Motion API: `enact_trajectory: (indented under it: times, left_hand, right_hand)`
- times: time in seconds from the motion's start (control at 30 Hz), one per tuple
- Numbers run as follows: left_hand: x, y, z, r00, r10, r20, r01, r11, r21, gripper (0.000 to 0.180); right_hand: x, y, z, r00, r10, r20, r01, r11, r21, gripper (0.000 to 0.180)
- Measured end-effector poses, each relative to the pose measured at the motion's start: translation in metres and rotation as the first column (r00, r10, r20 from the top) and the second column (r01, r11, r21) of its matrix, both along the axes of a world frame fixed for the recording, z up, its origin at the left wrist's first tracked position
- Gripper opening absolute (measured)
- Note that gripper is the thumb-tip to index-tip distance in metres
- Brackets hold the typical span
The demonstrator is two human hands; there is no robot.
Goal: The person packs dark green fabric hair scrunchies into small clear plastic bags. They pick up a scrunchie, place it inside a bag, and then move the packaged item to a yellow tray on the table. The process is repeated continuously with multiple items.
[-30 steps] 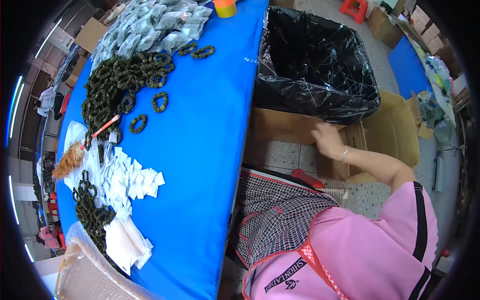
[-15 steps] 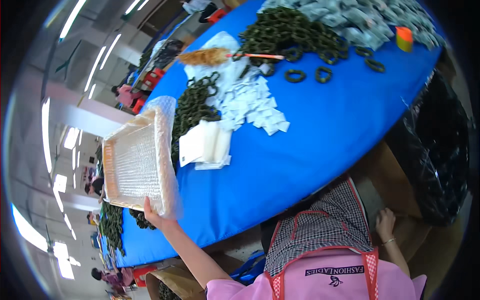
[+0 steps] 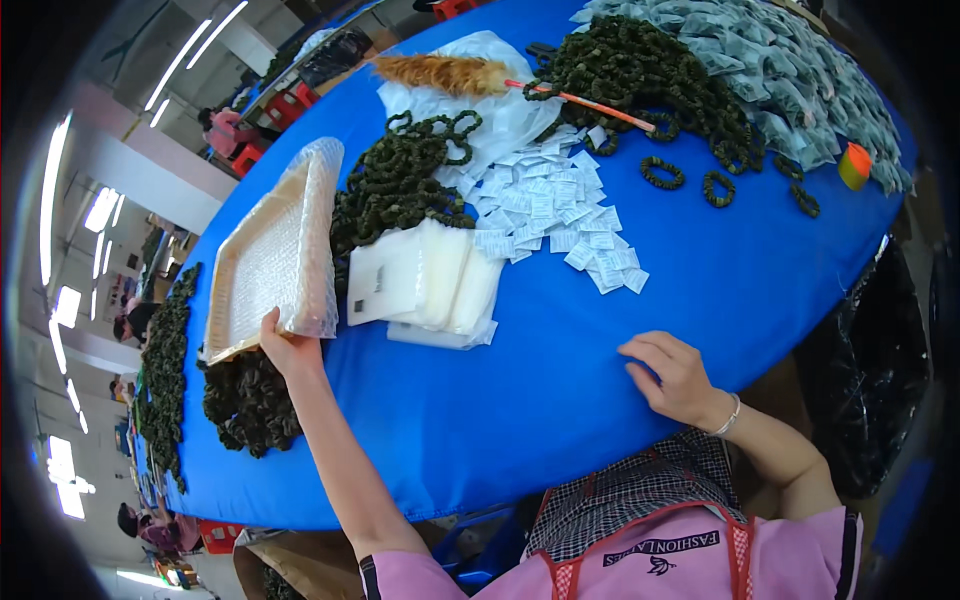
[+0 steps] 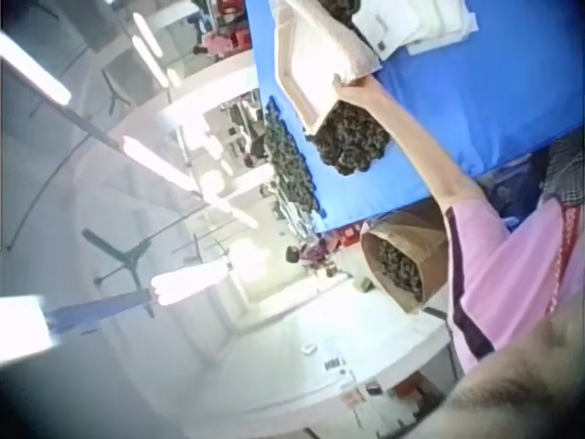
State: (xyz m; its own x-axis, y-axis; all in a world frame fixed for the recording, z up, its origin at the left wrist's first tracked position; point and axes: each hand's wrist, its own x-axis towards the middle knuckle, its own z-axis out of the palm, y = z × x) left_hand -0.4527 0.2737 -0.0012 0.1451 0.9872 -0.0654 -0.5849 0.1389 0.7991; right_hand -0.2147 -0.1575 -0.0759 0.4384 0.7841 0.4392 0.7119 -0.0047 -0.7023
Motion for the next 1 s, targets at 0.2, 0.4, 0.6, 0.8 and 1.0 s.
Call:
enact_trajectory:
  times: [0.2, 0.4, 0.6, 0.8, 1.0]
  left_hand:
    - [0.071, -0.125, -0.007, 0.955, -0.278, -0.107, 0.278, 0.96, -0.013, 0.054]
    - [0.133, -0.265, -0.053, 0.742, -0.635, -0.215, 0.663, 0.742, 0.097, 0.057]
    - [0.181, -0.32, -0.09, 0.534, -0.73, -0.427, 0.844, 0.494, 0.21, 0.051]
    - [0.124, -0.272, -0.104, 0.553, -0.378, -0.743, 0.731, 0.648, 0.215, 0.035]
    - [0.065, -0.18, -0.094, 0.585, 0.162, -0.794, 0.398, 0.796, 0.456, 0.021]
  right_hand:
    - [0.019, 0.032, 0.044, 0.315, 0.255, -0.914, -0.127, 0.966, 0.226, 0.051]
    - [0.016, -0.014, 0.042, 0.13, 0.214, -0.968, 0.327, 0.912, 0.245, 0.043]
    - [0.098, -0.114, -0.027, 0.24, -0.002, -0.971, 0.608, 0.78, 0.149, 0.03]
    - [0.117, -0.113, -0.024, 0.186, -0.342, -0.921, 0.606, 0.778, -0.167, 0.043]
    - [0.134, -0.149, -0.065, 0.197, -0.98, 0.028, 0.98, 0.195, -0.039, 0.078]
